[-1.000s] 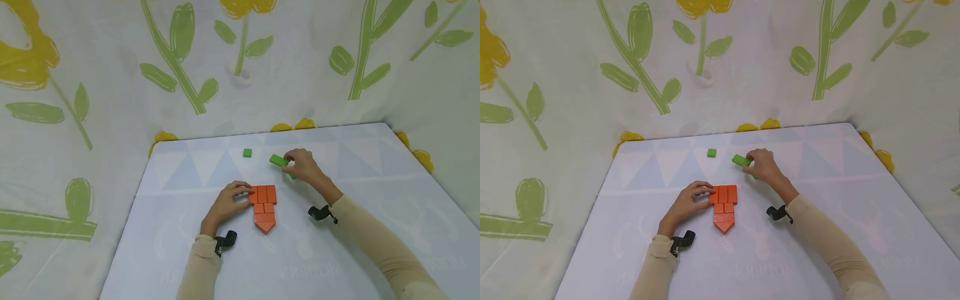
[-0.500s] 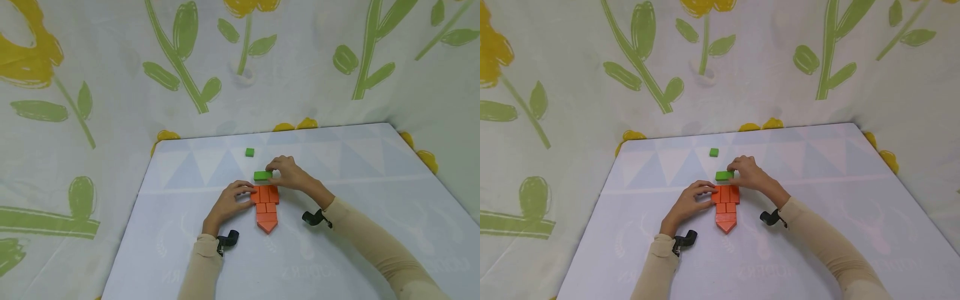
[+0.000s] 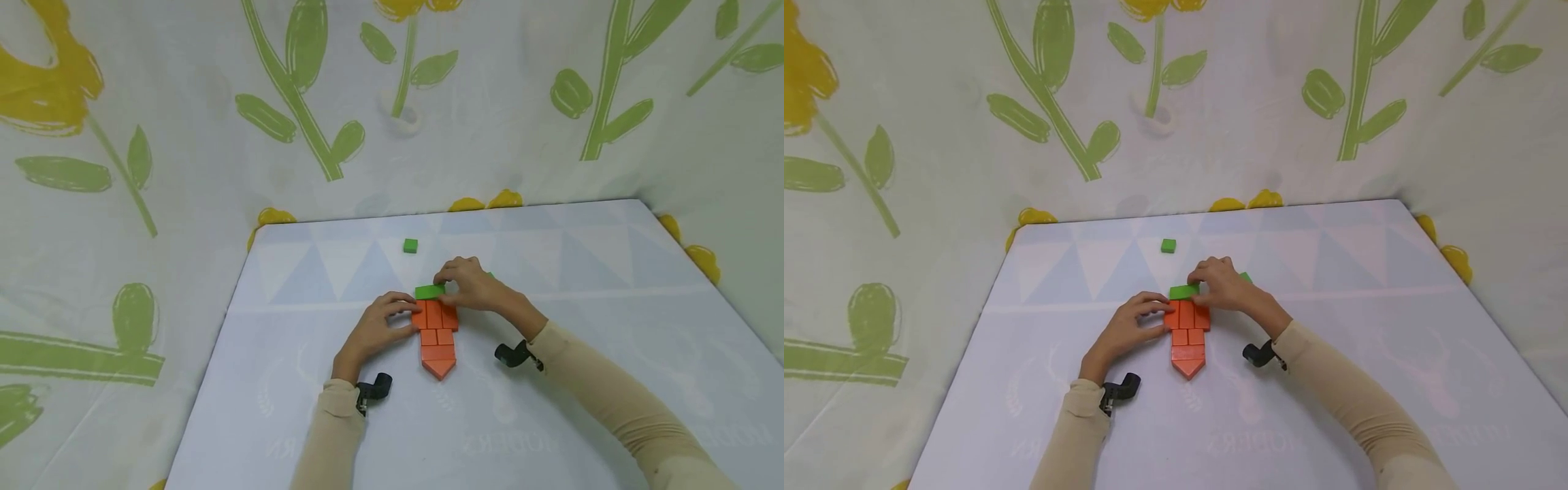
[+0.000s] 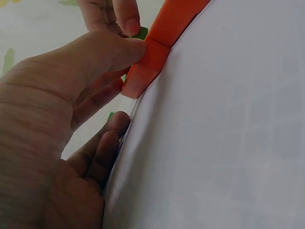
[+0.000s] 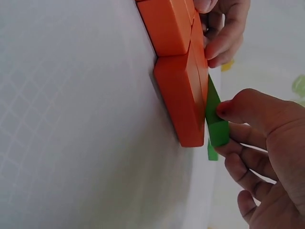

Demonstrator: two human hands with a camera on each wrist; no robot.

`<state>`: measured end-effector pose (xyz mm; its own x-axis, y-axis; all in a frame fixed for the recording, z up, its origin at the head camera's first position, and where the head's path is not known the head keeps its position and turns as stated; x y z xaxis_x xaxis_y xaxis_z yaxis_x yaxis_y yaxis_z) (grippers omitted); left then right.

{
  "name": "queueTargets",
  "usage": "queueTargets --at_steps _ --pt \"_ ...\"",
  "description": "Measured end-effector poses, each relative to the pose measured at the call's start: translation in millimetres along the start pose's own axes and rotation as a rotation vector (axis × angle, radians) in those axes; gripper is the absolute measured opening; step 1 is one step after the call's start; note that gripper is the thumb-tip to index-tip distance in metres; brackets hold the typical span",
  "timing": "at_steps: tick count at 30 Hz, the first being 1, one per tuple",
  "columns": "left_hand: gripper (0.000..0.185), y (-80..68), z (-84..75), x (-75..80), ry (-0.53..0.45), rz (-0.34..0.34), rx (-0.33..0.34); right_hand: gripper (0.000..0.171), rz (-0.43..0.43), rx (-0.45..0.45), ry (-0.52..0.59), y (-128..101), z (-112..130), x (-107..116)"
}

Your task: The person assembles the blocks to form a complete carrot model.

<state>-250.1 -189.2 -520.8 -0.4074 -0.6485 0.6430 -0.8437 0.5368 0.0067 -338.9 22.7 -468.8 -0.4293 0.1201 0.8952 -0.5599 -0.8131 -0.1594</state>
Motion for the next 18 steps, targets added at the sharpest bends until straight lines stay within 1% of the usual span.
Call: queueTargets --at_steps 9,11,18 --pt "0.032 2.3 0.8 -0.9 0.015 0.015 0.034 0.024 0.046 -0.02 0.024 -5 -6 1" --pt "0.032 2.6 0.9 -1.3 0.016 0.014 0.035 0.024 0.049 -0.027 0.027 -6 -8 0" --pt "0.032 1.0 0.1 -1.0 0.012 0.0 0.011 0.023 0.023 -0.009 0.041 -8 -11 -3"
Point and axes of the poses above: each hand's wrist, its own y-axis towards the middle knuckle, its own x-axis out of the back of the hand, z = x × y, the point moved 3 cm from there along y, towards the middle knuckle, and after that the axes turned 14 degrees about z, right-handed, at the moved point
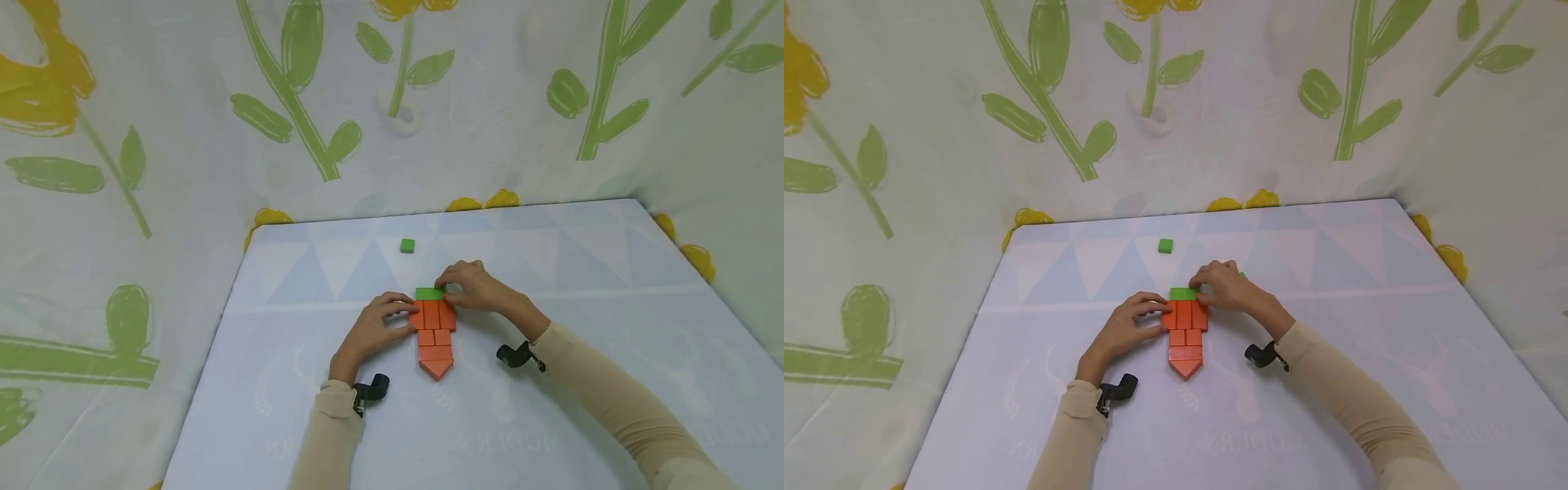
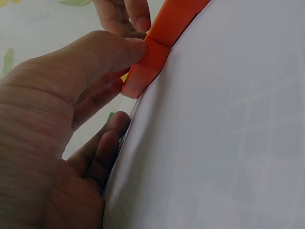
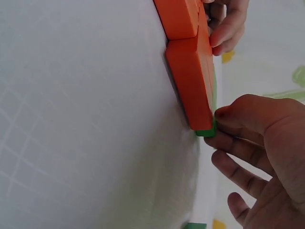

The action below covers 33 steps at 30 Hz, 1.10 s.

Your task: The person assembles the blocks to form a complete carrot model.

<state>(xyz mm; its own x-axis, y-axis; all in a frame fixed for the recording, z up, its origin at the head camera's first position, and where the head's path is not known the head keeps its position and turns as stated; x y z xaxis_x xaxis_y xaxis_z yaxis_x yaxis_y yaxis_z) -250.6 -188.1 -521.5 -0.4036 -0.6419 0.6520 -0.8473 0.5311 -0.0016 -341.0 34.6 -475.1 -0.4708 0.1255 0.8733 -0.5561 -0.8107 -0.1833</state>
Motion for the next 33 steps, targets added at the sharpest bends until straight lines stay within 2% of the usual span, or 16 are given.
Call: queueTargets --at_steps 3,7,11,14,20,27,30,33 --pt "0.032 -0.7 2.5 0.3 -0.003 -0.005 -0.003 0.025 -0.008 -0.028 0.006 6 0 5" --pt "0.033 0.0 2.7 -0.3 -0.015 0.007 0.001 0.027 -0.076 -0.072 0.007 19 2 17" --pt "0.033 -0.5 2.2 -1.8 -0.008 0.02 0.016 0.031 -0.153 -0.101 -0.009 41 2 30" --pt "0.033 -1.1 1.2 -2.3 -0.01 0.018 0.02 0.034 -0.178 -0.124 -0.027 60 -2 37" --pt "0.033 0.8 -1.4 -3.2 -0.01 0.01 0.012 0.041 -0.121 -0.197 -0.042 91 -14 41" --pt "0.033 0.7 -1.2 -5.7 -0.01 0.031 0.019 0.039 -0.035 -0.275 -0.056 111 -26 28" --pt "0.033 -1.6 -0.7 -3.5 0.011 0.027 0.022 0.037 -0.044 -0.253 -0.081 114 -25 26" --pt "0.033 -3.5 0.7 1.8 0.037 0.008 0.022 0.035 -0.069 -0.183 -0.092 114 -19 30"
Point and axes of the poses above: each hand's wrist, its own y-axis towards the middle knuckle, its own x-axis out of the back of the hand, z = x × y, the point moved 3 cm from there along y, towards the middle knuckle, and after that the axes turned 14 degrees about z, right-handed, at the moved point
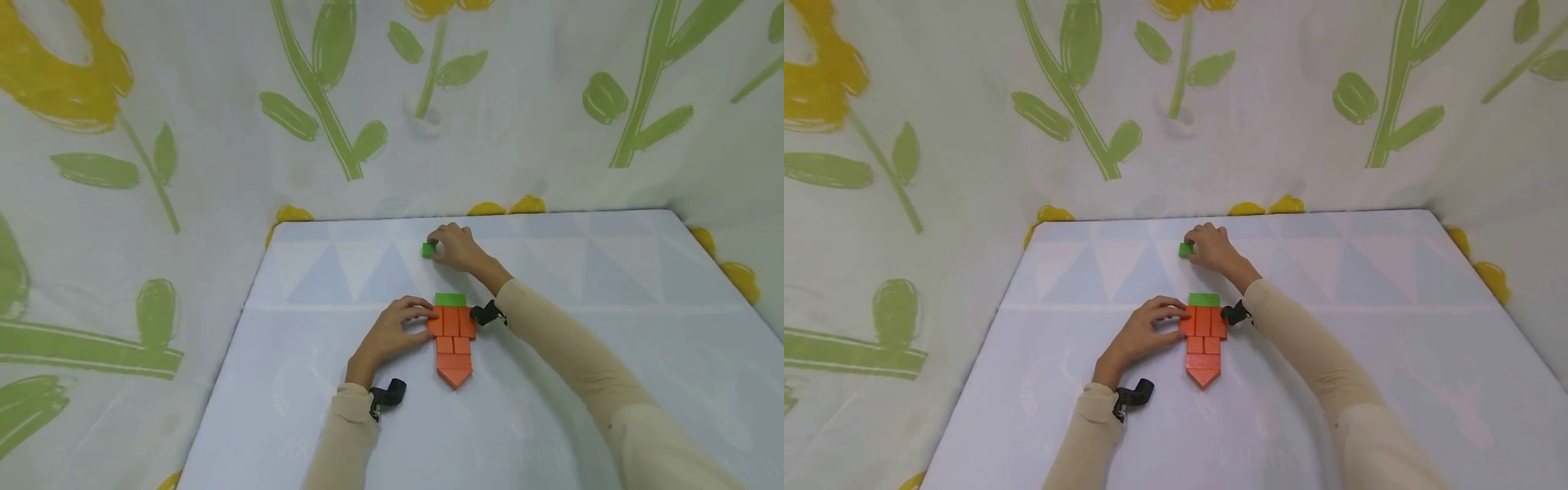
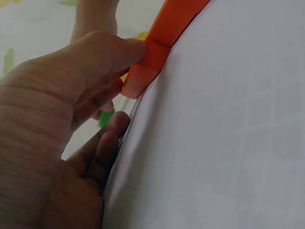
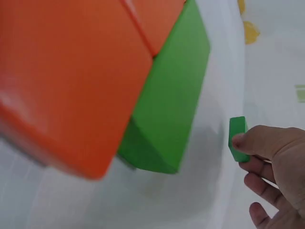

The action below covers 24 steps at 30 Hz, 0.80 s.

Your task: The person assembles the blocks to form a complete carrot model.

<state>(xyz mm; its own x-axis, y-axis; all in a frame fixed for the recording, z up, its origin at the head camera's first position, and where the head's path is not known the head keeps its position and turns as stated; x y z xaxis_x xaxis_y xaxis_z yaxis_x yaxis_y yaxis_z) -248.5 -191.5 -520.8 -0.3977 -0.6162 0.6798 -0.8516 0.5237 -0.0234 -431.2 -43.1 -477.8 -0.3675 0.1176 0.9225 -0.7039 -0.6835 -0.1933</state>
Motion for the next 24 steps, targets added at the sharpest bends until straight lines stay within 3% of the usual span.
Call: queueTargets --at_steps 6,12,15,24 --pt "0.032 2.7 0.5 1.2 -0.01 -0.011 -0.041 0.031 0.007 0.186 0.027 -30 15 12" --pt "0.032 2.1 1.9 0.3 -0.03 -0.024 -0.055 0.031 0.028 0.362 -0.024 -54 30 6" --pt "0.032 1.2 2.3 2.0 -0.04 -0.022 -0.058 0.032 0.052 0.391 -0.049 -59 36 3" --pt "0.033 1.5 1.5 2.2 -0.037 -0.001 -0.051 0.033 0.108 0.368 -0.097 -63 37 -5"
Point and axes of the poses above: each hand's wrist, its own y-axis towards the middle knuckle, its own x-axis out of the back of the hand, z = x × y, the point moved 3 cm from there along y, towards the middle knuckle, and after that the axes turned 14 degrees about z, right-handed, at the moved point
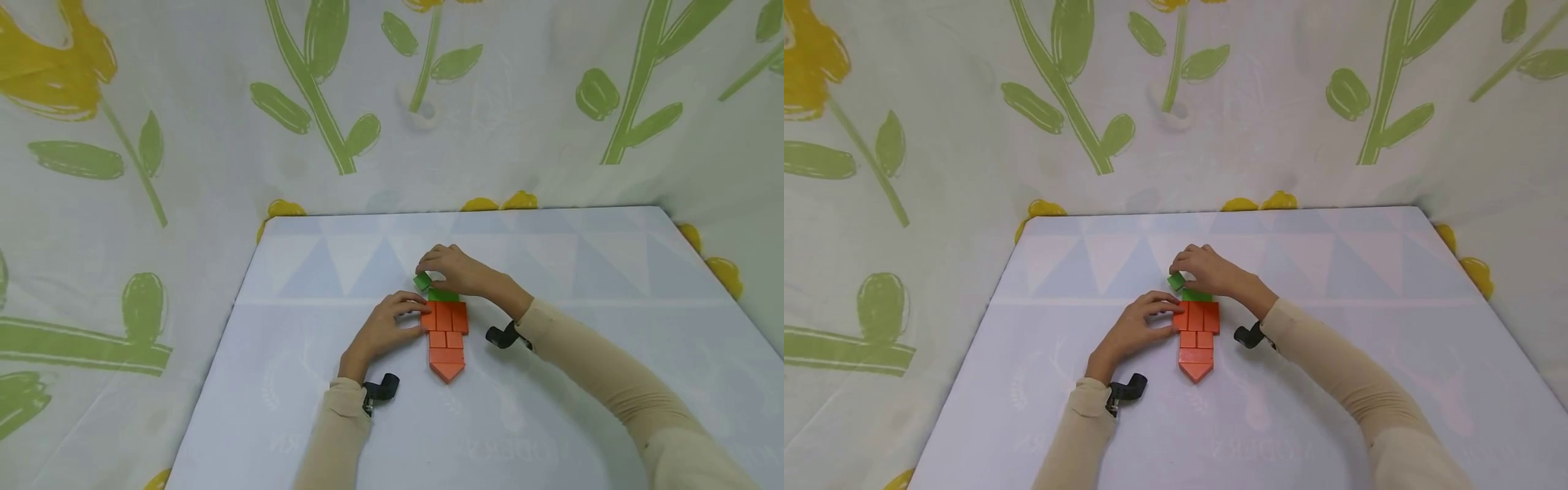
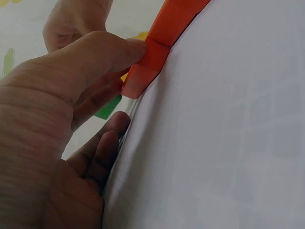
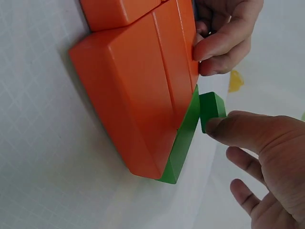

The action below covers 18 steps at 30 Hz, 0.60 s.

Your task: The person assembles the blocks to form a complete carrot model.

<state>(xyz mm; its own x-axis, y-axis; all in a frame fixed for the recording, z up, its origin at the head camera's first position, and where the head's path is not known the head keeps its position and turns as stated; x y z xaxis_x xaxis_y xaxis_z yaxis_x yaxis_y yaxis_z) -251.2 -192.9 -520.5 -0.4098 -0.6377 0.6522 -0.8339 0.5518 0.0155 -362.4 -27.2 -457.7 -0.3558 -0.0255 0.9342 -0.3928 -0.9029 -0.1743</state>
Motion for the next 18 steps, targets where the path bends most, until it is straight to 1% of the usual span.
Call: queueTargets --at_steps 8,13,18 --pt "0.032 1.2 0.8 -0.9 -0.005 -0.003 -0.023 0.032 0.03 -0.011 -0.026 0.8 -5.4 -5.6" --pt "0.033 1.5 1.4 -1.5 -0.002 -0.002 -0.005 0.031 0.043 -0.021 0.0 -1.5 -6.8 -5.9" --pt "0.034 1.1 1.8 0.0 0.008 -0.006 -0.002 0.034 0.074 -0.031 0.028 -4.1 -8.9 -3.8"
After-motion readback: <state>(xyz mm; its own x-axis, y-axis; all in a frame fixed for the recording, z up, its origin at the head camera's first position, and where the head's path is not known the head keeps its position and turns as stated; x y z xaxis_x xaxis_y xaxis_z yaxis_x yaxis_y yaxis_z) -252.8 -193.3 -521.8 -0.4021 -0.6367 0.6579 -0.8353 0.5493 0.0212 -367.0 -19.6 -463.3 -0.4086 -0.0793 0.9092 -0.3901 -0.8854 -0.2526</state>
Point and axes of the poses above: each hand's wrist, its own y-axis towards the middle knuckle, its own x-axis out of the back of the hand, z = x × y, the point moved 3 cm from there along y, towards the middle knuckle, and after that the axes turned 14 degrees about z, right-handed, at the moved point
